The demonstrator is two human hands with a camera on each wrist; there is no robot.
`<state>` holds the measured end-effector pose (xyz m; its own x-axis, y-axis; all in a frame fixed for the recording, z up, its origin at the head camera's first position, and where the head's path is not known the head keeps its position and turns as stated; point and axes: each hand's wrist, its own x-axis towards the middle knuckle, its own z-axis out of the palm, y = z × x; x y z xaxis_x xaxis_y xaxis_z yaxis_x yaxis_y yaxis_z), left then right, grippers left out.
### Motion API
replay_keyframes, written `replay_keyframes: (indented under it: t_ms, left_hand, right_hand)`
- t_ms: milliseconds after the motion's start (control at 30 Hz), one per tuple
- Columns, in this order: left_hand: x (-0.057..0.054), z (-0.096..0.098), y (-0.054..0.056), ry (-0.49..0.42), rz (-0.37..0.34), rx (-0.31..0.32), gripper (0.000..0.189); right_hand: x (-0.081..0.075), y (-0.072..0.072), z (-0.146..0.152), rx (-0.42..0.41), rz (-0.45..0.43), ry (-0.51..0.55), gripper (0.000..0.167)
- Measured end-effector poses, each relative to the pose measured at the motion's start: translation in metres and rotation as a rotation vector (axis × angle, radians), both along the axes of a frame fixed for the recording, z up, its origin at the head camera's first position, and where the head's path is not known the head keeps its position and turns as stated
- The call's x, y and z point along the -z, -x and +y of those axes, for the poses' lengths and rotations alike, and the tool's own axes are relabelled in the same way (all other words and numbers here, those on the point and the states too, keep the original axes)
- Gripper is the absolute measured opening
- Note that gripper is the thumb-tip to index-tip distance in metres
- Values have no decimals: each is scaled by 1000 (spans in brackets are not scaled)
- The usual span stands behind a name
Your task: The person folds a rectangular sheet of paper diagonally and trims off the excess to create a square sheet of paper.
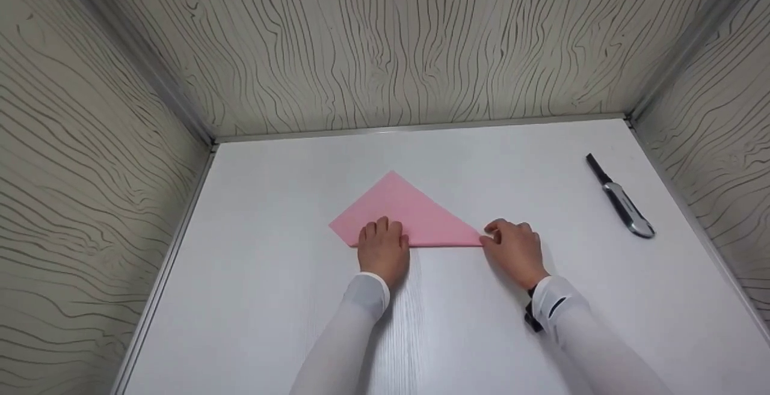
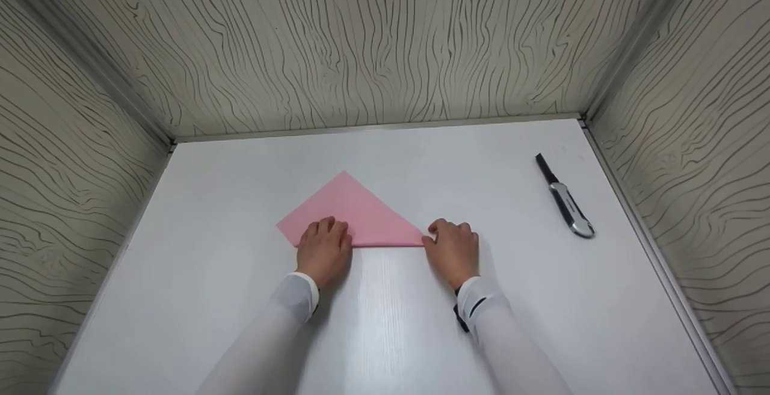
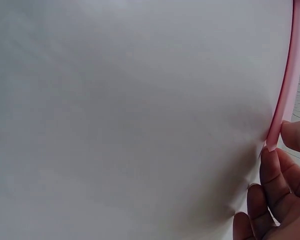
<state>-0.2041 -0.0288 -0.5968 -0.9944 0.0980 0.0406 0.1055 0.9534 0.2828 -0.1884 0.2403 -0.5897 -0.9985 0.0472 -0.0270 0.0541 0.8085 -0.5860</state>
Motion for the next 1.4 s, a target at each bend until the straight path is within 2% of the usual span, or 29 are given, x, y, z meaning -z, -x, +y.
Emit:
replay_keyframes:
  t_ms: [367, 533, 767, 933, 1133, 1300, 1400]
  left_hand:
    - [8, 1, -1, 30, 58, 3, 28]
    - [9, 3, 0, 64, 29, -3, 32]
    - [4, 3, -1, 148, -5, 20, 52]
    - [1, 3, 1, 179, -7, 45, 53]
    - [0, 2, 0, 213, -5, 39, 55]
    - [-1, 1, -1, 186, 37, 27, 53]
    - [-1, -1, -1, 145, 32, 27, 51]
  right_hand:
    - [-1, -1, 1, 0, 15, -3, 26]
    - [-1, -1, 0, -1, 10, -1, 26]
    - [-1, 1, 0, -16, 39, -31, 16]
    - [-1, 1, 0, -18, 39, -28, 16]
    - [-2, 1, 2, -13, 24, -7, 17]
    - [-1, 1, 1, -9, 21, -4, 17]
    - [-1, 1, 1, -5, 14, -6, 17]
